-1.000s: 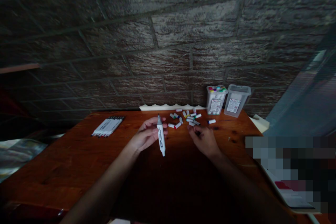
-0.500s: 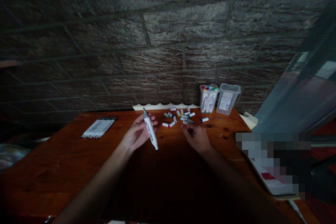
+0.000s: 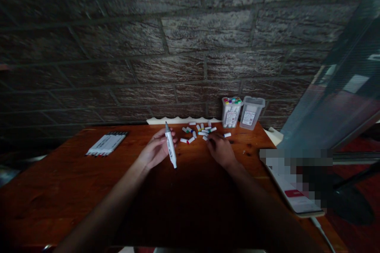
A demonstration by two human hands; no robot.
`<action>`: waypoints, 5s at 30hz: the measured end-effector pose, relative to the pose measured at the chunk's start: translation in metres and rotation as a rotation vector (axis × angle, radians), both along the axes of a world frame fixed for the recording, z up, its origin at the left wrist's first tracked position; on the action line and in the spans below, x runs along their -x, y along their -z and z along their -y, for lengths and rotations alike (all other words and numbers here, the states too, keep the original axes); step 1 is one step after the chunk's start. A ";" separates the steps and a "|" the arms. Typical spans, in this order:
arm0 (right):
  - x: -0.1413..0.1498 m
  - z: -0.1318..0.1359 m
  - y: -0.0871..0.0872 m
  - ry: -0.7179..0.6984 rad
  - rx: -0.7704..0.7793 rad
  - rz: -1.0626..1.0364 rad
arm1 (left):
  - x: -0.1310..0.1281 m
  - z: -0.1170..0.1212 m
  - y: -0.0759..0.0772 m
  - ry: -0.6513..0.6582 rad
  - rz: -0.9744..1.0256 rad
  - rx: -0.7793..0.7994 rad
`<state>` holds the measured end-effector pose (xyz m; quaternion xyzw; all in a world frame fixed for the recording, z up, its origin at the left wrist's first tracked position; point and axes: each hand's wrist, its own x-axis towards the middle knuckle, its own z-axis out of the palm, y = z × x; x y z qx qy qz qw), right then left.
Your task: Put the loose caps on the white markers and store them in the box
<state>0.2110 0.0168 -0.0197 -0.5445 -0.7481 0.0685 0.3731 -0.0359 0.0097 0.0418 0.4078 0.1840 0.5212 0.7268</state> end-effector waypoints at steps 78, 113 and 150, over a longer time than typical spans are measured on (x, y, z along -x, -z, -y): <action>0.003 -0.087 -0.055 0.010 0.392 0.598 | -0.005 0.001 0.005 0.022 -0.063 -0.023; 0.013 0.027 -0.060 -0.328 0.274 -1.025 | -0.022 0.013 0.012 0.136 -0.278 0.071; 0.018 0.041 -0.065 -0.379 0.243 -0.794 | -0.029 0.017 0.008 0.090 -0.519 -0.175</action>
